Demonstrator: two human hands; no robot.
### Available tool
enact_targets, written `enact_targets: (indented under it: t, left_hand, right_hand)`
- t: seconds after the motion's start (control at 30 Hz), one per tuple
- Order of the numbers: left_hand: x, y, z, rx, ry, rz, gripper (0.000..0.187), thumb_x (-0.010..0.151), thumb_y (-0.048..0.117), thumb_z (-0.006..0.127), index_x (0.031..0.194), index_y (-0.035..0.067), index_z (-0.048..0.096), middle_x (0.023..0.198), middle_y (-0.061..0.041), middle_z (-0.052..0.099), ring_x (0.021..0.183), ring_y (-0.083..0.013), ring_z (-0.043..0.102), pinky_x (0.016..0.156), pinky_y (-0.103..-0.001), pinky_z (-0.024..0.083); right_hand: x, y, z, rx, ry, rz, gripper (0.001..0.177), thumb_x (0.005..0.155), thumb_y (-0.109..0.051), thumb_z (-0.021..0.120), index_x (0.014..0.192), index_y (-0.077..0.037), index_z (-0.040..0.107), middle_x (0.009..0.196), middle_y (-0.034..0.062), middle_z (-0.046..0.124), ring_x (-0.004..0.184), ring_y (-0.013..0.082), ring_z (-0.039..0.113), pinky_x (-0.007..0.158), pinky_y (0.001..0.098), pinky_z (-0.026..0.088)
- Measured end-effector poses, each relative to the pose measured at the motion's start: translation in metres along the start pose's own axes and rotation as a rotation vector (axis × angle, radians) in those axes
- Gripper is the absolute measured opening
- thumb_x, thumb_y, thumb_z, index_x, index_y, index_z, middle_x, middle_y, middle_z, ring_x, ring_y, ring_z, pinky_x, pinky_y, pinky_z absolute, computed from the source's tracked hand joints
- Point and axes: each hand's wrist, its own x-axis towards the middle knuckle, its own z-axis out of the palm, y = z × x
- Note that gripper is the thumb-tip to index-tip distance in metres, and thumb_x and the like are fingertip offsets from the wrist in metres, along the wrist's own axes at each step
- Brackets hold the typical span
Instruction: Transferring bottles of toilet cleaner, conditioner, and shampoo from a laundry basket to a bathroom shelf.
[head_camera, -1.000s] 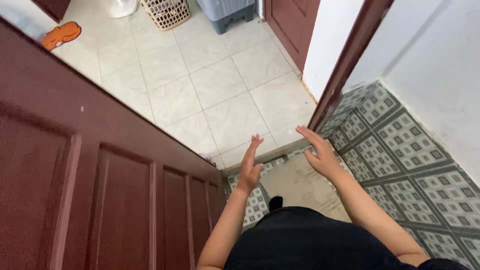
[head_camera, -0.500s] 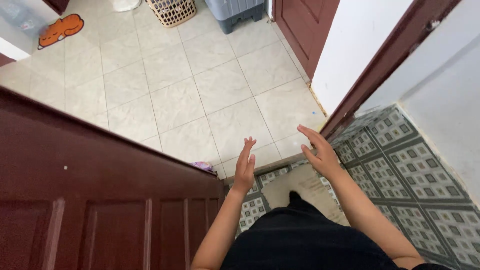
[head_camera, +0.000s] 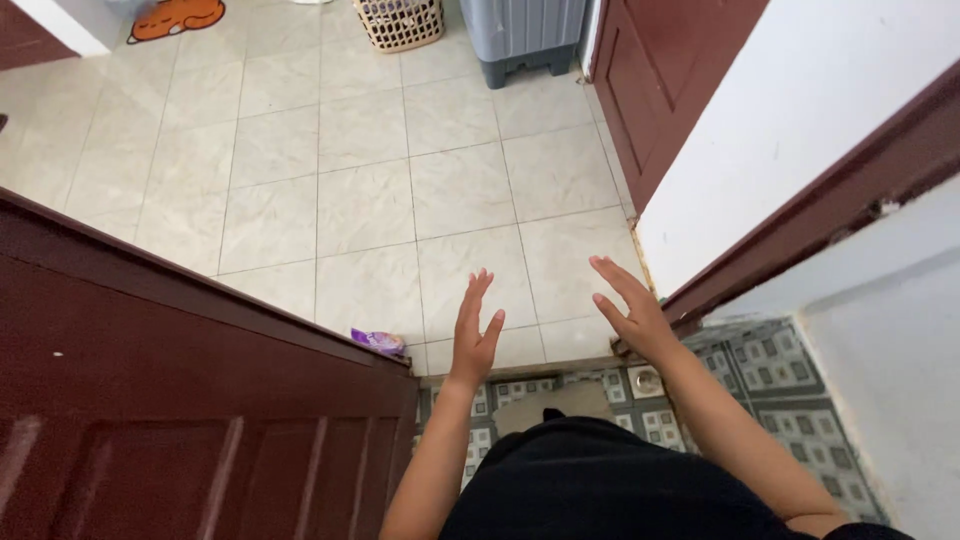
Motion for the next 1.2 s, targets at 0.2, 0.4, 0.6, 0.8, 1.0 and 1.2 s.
enact_targets:
  t: [0.2, 0.4, 0.6, 0.8, 1.0, 1.2]
  left_hand:
    - [0.012, -0.004, 0.006, -0.019, 0.077, -0.087, 0.055, 0.102, 0.028, 0.052, 0.152, 0.008, 0.045, 0.158, -0.019, 0.041, 0.150, -0.0407, 0.025, 0.121, -0.055, 0.021]
    - [0.027, 0.001, 0.002, 0.054, 0.059, -0.114, 0.055, 0.100, 0.033, 0.054, 0.150, 0.011, 0.047, 0.156, -0.019, 0.042, 0.149, -0.0422, 0.029, 0.120, -0.056, 0.024]
    - [0.031, -0.016, 0.010, 0.064, 0.180, -0.170, 0.054, 0.098, 0.035, 0.055, 0.147, 0.015, 0.049, 0.157, -0.014, 0.037, 0.148, -0.0369, 0.031, 0.119, -0.051, 0.031]
    - [0.039, -0.020, 0.021, 0.037, 0.254, -0.110, 0.072, 0.095, 0.023, 0.063, 0.158, 0.013, 0.030, 0.160, -0.021, 0.021, 0.128, -0.0373, 0.055, 0.102, -0.047, 0.051]
    - [0.086, -0.009, -0.004, 0.111, 0.200, -0.126, 0.046, 0.096, 0.022, 0.061, 0.141, 0.012, 0.060, 0.146, -0.020, 0.050, 0.136, -0.0404, 0.050, 0.110, -0.053, 0.043]
    - [0.155, -0.043, -0.022, 0.076, 0.221, -0.061, 0.054, 0.096, 0.014, 0.062, 0.148, 0.007, 0.050, 0.151, -0.019, 0.048, 0.142, -0.0395, 0.043, 0.115, -0.054, 0.035]
  right_hand:
    - [0.020, 0.009, -0.007, 0.015, -0.019, 0.011, 0.052, 0.095, -0.019, 0.065, 0.143, -0.004, 0.057, 0.142, 0.0231, 0.058, 0.137, 0.0438, 0.046, 0.111, 0.0582, 0.038]
    - [0.028, 0.038, -0.007, 0.026, -0.156, 0.030, 0.057, 0.093, -0.021, 0.067, 0.147, -0.009, 0.054, 0.146, 0.0191, 0.056, 0.140, 0.0410, 0.045, 0.112, 0.0543, 0.039]
    - [0.030, 0.053, -0.007, 0.114, -0.162, 0.165, 0.058, 0.092, -0.019, 0.068, 0.148, -0.010, 0.053, 0.144, 0.0203, 0.057, 0.137, 0.0408, 0.049, 0.105, 0.0507, 0.048]
    - [0.048, 0.069, 0.004, 0.086, -0.176, 0.141, 0.060, 0.093, -0.019, 0.068, 0.149, -0.007, 0.050, 0.146, 0.0218, 0.054, 0.140, 0.0409, 0.044, 0.112, 0.0546, 0.040]
    - [0.101, 0.067, 0.008, 0.089, -0.191, 0.082, 0.060, 0.093, -0.021, 0.067, 0.149, -0.010, 0.051, 0.151, 0.0149, 0.052, 0.145, 0.0365, 0.038, 0.117, 0.0523, 0.033]
    - [0.170, 0.094, 0.022, 0.111, -0.092, 0.054, 0.061, 0.091, -0.016, 0.069, 0.148, -0.008, 0.051, 0.152, 0.0136, 0.051, 0.145, 0.0347, 0.039, 0.118, 0.0506, 0.032]
